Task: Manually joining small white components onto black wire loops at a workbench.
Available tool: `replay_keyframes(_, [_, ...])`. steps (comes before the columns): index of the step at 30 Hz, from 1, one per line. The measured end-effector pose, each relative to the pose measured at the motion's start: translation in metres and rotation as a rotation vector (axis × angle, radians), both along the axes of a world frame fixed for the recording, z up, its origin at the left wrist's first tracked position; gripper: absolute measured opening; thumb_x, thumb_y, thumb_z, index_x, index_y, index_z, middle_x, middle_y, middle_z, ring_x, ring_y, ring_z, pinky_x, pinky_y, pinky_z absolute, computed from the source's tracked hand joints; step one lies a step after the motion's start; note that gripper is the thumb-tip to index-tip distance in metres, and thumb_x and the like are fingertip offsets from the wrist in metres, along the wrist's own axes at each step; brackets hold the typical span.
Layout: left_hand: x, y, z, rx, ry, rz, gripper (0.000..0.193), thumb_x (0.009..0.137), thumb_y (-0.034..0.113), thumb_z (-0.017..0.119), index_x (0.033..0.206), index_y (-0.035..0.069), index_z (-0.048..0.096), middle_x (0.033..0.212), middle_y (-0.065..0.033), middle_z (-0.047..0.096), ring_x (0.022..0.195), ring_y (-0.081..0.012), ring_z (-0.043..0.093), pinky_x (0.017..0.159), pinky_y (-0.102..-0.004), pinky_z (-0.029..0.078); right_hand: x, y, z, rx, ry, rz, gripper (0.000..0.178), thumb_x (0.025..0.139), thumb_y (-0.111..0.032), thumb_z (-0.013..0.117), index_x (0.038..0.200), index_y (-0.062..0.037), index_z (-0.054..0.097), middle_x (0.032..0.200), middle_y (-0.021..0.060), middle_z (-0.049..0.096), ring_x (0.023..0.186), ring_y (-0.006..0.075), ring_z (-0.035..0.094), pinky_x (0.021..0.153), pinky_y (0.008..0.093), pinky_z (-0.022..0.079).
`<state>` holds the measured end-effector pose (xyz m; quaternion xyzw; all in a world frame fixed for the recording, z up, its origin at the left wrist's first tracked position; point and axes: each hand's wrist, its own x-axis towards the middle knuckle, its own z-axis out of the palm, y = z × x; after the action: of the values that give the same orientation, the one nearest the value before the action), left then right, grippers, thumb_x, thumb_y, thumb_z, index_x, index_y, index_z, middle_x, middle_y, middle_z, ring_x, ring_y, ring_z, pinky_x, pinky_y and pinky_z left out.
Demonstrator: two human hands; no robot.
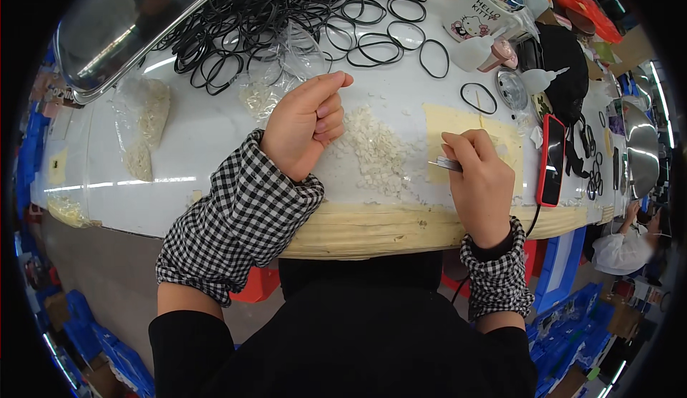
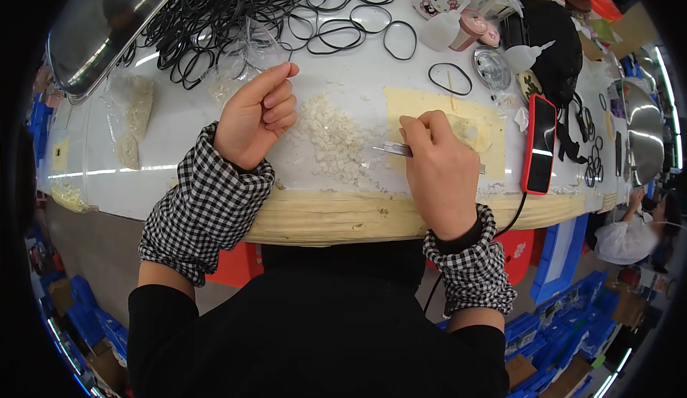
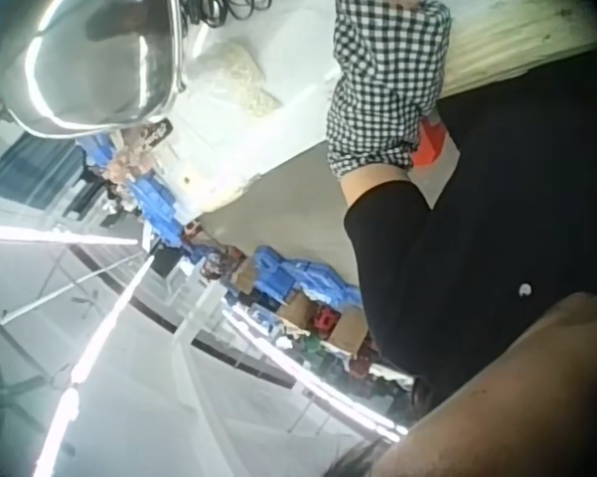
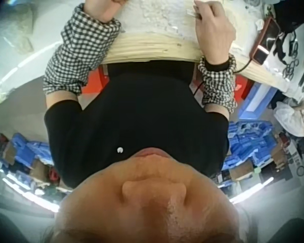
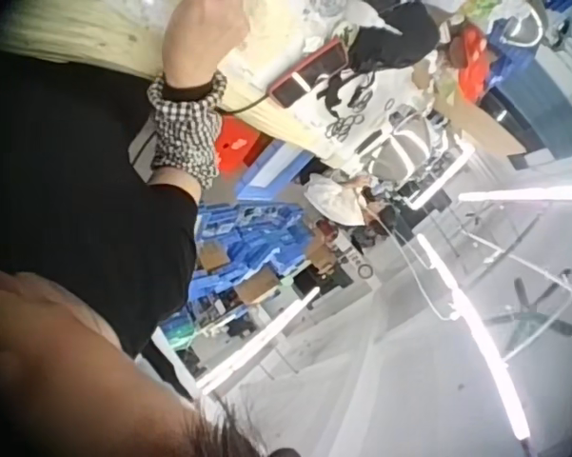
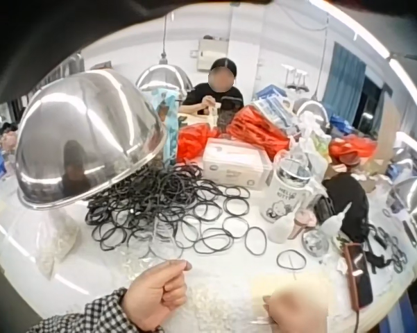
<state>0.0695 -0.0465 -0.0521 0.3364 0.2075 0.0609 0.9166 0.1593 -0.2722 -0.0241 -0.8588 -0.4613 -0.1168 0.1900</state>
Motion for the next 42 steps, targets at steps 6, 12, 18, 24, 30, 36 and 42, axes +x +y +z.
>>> replay_keyframes(6, [-0.001, -0.001, -0.001, -0.009, -0.005, -0.006, 0.021, 0.094, 0.02, 0.051, 0.101, 0.0, 0.051, 0.059, 0.0066, 0.032, 0.05, -0.0043, 0.027, 0.047, -0.0199, 0.024, -0.002, 0.005, -0.006, -0.243, -0.15, 0.009, 0.008, 0.07, -0.002, 0.056, 0.074, -0.0042, 0.05, 0.076, 0.0069, 0.048, 0.06, 0.02, 0.058, 0.048, 0.0311, 0.046])
replay_keyframes(12, [-0.003, -0.008, 0.007, 0.066, -0.008, -0.106, 0.023, 0.095, 0.02, 0.051, 0.102, -0.001, 0.053, 0.059, 0.0074, 0.033, 0.049, -0.0031, 0.028, 0.047, -0.0183, 0.025, -0.001, 0.012, -0.012, -0.304, -0.24, -0.024, 0.009, 0.07, -0.003, 0.055, 0.071, -0.0042, 0.047, 0.074, 0.0071, 0.046, 0.058, 0.0188, 0.056, 0.048, 0.0305, 0.046])
replay_keyframes(18, [-0.004, -0.009, 0.007, 0.119, -0.015, -0.217, 0.024, 0.095, 0.021, 0.05, 0.103, -0.002, 0.053, 0.059, 0.0077, 0.033, 0.049, -0.0028, 0.027, 0.046, -0.0182, 0.025, -0.002, 0.008, -0.006, -0.305, -0.251, 0.063, 0.009, 0.07, -0.003, 0.056, 0.07, -0.0039, 0.046, 0.073, 0.0069, 0.045, 0.058, 0.0175, 0.055, 0.047, 0.029, 0.045])
replay_keyframes(24, [-0.002, -0.011, 0.01, 0.142, 0.007, -0.208, 0.022, 0.096, 0.019, 0.047, 0.104, -0.001, 0.051, 0.06, 0.0072, 0.03, 0.05, -0.0028, 0.025, 0.047, -0.0182, 0.024, -0.003, 0.007, -0.014, -0.322, -0.316, 0.046, 0.009, 0.07, -0.003, 0.055, 0.072, -0.0041, 0.046, 0.072, 0.007, 0.044, 0.057, 0.0176, 0.055, 0.047, 0.0287, 0.045])
replay_keyframes(30, [-0.005, -0.012, 0.009, 0.219, -0.009, -0.295, 0.023, 0.096, 0.019, 0.049, 0.103, -0.001, 0.054, 0.059, 0.0079, 0.033, 0.049, -0.0025, 0.026, 0.047, -0.0178, 0.024, -0.002, 0.009, -0.012, -0.146, -0.084, 0.035, 0.011, 0.072, 0.0, 0.057, 0.08, -0.0022, 0.049, 0.075, 0.0091, 0.048, 0.06, 0.0213, 0.056, 0.05, 0.0318, 0.045])
replay_keyframes(36, [-0.006, -0.019, 0.011, 0.294, -0.045, -0.366, 0.025, 0.093, 0.022, 0.056, 0.102, 0.0, 0.063, 0.06, 0.0084, 0.042, 0.048, -0.002, 0.029, 0.045, -0.0176, 0.024, 0.003, 0.039, 0.033, 0.153, 0.448, 0.267, 0.017, 0.072, 0.008, 0.058, 0.088, 0.0014, 0.056, 0.079, 0.0132, 0.056, 0.067, 0.028, 0.056, 0.058, 0.0332, 0.044])
replay_keyframes(42, [-0.006, -0.007, 0.006, 0.052, -0.169, -0.307, 0.025, 0.095, 0.022, 0.053, 0.101, -0.001, 0.06, 0.057, 0.009, 0.036, 0.047, -0.0021, 0.026, 0.045, -0.0188, 0.022, 0.014, 0.068, 0.043, 0.229, 0.548, 0.35, 0.013, 0.074, 0.006, 0.059, 0.085, 0.0022, 0.057, 0.077, 0.0114, 0.058, 0.067, 0.0217, 0.057, 0.059, 0.0294, 0.044])
